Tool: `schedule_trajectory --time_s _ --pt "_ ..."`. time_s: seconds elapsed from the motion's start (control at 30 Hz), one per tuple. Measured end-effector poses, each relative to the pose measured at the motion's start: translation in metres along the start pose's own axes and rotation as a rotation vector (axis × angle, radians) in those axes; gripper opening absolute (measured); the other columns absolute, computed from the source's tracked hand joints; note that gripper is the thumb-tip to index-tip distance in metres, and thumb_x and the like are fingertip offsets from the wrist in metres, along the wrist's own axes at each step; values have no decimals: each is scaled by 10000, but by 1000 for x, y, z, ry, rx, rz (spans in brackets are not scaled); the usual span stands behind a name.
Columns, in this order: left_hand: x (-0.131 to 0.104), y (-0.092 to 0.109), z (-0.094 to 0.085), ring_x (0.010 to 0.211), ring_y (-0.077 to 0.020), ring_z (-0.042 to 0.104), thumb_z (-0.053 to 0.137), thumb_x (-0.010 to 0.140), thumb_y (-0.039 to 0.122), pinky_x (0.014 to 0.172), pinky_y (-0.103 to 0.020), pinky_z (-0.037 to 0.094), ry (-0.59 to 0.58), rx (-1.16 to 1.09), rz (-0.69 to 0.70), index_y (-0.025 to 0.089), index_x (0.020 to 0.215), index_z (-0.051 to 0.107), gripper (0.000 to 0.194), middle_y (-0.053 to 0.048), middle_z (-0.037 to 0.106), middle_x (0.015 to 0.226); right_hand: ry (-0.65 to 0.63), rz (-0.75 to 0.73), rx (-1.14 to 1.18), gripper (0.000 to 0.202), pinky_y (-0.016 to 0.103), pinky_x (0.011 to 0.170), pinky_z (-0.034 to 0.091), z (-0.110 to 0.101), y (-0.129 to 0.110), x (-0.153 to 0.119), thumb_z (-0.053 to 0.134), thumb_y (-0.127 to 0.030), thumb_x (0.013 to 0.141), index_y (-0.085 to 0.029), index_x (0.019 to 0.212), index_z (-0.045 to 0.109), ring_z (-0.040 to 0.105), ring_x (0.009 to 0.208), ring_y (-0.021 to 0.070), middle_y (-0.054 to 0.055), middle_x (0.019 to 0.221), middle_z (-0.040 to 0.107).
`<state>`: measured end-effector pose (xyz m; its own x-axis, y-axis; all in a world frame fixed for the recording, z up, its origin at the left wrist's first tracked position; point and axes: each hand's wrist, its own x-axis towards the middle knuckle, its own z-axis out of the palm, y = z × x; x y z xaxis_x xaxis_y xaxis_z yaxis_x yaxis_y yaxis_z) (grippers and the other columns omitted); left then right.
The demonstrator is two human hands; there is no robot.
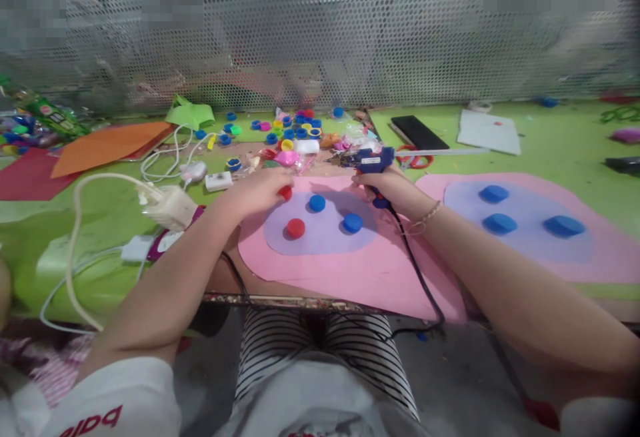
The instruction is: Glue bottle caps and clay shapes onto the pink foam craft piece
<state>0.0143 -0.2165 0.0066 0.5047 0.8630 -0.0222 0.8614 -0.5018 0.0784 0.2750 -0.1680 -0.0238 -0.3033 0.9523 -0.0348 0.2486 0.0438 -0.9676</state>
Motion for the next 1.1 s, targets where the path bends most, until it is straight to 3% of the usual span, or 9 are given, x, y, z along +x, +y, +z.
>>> schedule_trajectory --time_s 0.3,0.73,1.1 --pt "4 -4 8 891 -189 549 471 764 189 777 -324 408 -5 -2 -22 179 939 611 225 -75 580 1040 7 -10 0 131 220 382 345 0 1 1 648 -246 658 -151 604 576 425 354 86 -20 385 475" --pt "2 2 8 894 -189 554 502 781 244 792 -312 408 -21 -40 -56 179 920 616 191 -75 593 1003 -13 3 11 125 227 385 321 1 -3 -2 628 -230 669 -153 596 562 415 349 85 -29 366 443" --pt "-4 5 1 783 -196 589 475 756 199 716 -318 419 -34 -62 -143 191 891 678 244 -71 671 829 -21 -1 16 133 232 386 343 -2 5 2 633 -245 666 -165 620 537 410 364 85 -33 408 453"
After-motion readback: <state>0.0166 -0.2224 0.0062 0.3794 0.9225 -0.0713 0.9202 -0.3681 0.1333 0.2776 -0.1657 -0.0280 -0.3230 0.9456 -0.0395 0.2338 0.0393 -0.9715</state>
